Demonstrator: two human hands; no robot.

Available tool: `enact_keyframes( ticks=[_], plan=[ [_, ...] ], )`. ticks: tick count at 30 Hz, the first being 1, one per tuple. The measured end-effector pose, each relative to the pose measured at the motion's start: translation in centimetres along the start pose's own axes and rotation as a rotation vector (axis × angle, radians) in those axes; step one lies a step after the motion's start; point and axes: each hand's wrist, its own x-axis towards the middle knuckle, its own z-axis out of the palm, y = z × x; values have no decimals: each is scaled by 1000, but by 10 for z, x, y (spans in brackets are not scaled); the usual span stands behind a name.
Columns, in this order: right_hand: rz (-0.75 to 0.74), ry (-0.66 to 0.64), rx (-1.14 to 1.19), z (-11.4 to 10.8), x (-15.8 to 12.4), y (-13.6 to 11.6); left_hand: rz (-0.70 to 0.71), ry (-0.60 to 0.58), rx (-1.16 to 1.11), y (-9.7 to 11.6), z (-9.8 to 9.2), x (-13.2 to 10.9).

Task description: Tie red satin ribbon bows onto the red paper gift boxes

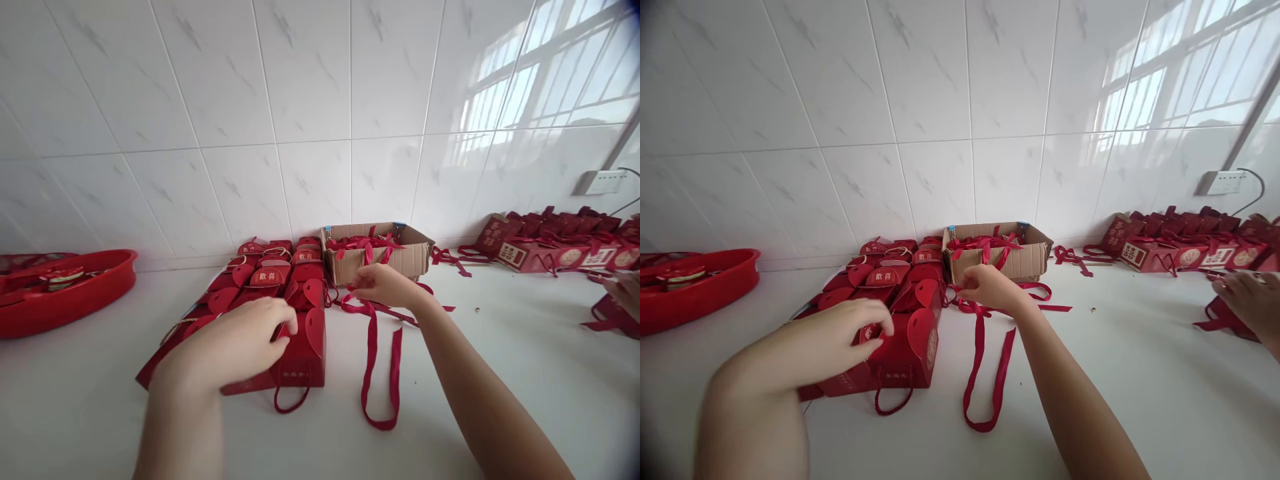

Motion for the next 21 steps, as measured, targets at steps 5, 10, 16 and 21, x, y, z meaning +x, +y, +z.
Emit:
enact_keyframes(
  ticks=[5, 10, 16, 21],
  plan=[
    [-129, -14, 29, 20, -13, -37, -60, -237, 119, 6, 13, 37],
    [-106, -8, -186, 39, -8, -47, -37, -317, 204, 8, 19, 44],
    [-110, -58, -196, 49, -6, -45, -18, -372, 210, 12, 18, 42],
    [-126, -45, -184, 56, -8, -52, 65, -379, 233, 17, 18, 42]
  ],
)
